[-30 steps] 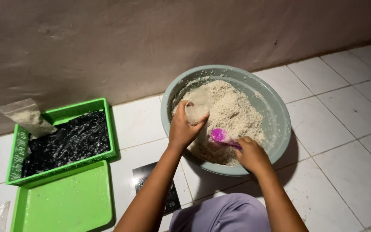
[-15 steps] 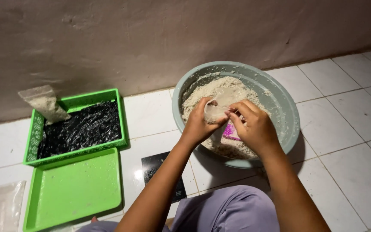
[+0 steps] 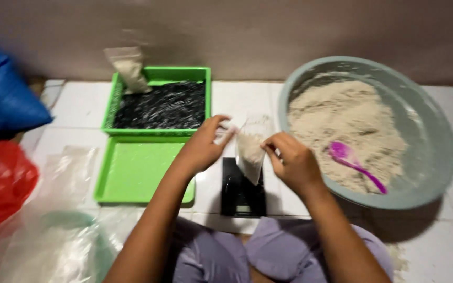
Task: Manually filling small plastic bags with a granular substance from a large basin using a scoop and weighing each bag on a digital scale.
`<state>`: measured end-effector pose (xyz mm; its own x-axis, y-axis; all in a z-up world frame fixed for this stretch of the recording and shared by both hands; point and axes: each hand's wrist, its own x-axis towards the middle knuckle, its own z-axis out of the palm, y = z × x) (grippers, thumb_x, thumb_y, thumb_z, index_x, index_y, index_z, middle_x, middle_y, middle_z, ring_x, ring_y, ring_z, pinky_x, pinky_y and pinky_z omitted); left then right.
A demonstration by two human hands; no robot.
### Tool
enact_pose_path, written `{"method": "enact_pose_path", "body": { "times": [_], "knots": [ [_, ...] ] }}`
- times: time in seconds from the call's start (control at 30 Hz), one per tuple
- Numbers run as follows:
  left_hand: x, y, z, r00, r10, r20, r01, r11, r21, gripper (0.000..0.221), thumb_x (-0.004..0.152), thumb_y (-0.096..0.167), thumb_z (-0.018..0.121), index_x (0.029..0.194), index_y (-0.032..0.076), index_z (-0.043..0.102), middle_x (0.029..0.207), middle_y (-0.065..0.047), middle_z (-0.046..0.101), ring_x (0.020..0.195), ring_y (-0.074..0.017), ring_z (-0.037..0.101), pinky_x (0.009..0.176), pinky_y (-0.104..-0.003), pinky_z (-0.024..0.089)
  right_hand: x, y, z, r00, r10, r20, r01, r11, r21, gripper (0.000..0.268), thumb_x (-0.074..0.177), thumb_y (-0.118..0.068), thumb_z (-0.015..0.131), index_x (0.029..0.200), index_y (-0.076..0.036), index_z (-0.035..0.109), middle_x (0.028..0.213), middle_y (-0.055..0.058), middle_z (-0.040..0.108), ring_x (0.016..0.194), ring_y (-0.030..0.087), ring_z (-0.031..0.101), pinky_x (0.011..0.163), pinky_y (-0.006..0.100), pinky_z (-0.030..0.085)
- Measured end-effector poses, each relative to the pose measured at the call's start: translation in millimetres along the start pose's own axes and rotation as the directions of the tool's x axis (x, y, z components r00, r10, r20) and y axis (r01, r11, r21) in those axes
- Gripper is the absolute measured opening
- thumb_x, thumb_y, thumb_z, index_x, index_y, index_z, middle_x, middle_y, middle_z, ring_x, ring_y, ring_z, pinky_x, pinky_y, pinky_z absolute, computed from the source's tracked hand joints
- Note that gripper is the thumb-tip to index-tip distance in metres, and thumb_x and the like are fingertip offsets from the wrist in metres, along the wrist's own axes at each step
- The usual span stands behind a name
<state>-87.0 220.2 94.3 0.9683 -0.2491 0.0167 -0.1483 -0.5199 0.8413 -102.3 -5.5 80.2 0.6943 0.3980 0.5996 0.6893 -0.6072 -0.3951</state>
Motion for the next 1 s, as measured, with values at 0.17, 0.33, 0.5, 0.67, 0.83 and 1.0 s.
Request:
{"method": "enact_pose_path", "body": {
  "times": [0.17,0.33,0.5,0.67,0.83,1.0],
  "knots": [
    [-27.4,-58.7,-16.4,0.945,-0.319,-0.076,0.314,0.947,-0.07,0.041,0.094,0.05,0.054,0.106,0.012,0.066,0.084,-0.016,0.073,0.093,-0.0385,0.07,0.085,-0.048,0.051,-22.1,-19.3,85.6,0.999,0.022,0.039,-0.027,0.991,0.13,0.008,0.082,-0.003,0.071,0.084,-0.009,0.066,0.076,0.006,0.066,0.073,0.026,0.071,0.062,0.033,0.057],
    [-32.2,-76.2,-26.0,0.873,-0.485,0.046,0.467,0.861,0.202,0.039,0.086,0.05,0.058,0.097,0.014,0.069,0.089,-0.012,0.073,0.097,-0.0325,0.07,0.081,-0.042,0.054,-41.2,-37.6,133.8,0.999,-0.039,0.031,0.038,0.999,0.027,0.006,0.087,-0.011,0.071,0.083,-0.012,0.067,0.075,0.002,0.066,0.071,0.022,0.071,0.058,0.029,0.057],
    [-10.3,-165.9,5.8,0.819,-0.565,0.099,0.489,0.778,0.396,0.032,0.077,0.046,0.063,0.089,0.017,0.071,0.089,-0.011,0.072,0.097,-0.0337,0.07,0.077,-0.044,0.056,-54.5,-41.2,153.3,0.98,-0.017,0.198,0.003,0.997,0.071,0.007,0.085,-0.018,0.073,0.087,-0.012,0.069,0.071,0.004,0.068,0.067,0.022,0.071,0.057,0.032,0.058],
    [-18.6,-136.4,-6.9,0.798,-0.587,0.136,0.51,0.778,0.368,0.028,0.08,0.03,0.063,0.096,0.008,0.072,0.095,-0.018,0.072,0.102,-0.038,0.069,0.082,-0.047,0.055,-45.5,-35.7,145.4,0.98,0.135,0.146,-0.146,0.987,0.069,0.016,0.091,-0.03,0.068,0.096,-0.014,0.068,0.071,0.007,0.069,0.066,0.026,0.071,0.055,0.035,0.056],
    [-18.5,-129.4,-6.3,0.813,-0.567,0.13,0.471,0.774,0.423,0.024,0.081,0.024,0.061,0.091,0.007,0.074,0.09,-0.018,0.072,0.097,-0.0394,0.07,0.079,-0.048,0.056,-52.8,-12.2,161.7,0.756,0.623,0.2,-0.654,0.728,0.204,0.026,0.082,-0.027,0.08,0.094,-0.006,0.07,0.07,0.009,0.072,0.062,0.018,0.069,0.056,0.031,0.054],
    [-27.5,-98.5,-7.0,0.868,-0.489,0.079,0.428,0.821,0.378,0.021,0.082,0.025,0.062,0.087,0.007,0.071,0.086,-0.018,0.071,0.096,-0.0402,0.07,0.078,-0.047,0.055,-49.8,-12.3,150.6,0.779,0.596,0.195,-0.624,0.768,0.147,0.009,0.084,-0.015,0.072,0.077,-0.01,0.073,0.058,0.007,0.069,0.054,0.021,0.067,0.052,0.03,0.052]
  ]
}}
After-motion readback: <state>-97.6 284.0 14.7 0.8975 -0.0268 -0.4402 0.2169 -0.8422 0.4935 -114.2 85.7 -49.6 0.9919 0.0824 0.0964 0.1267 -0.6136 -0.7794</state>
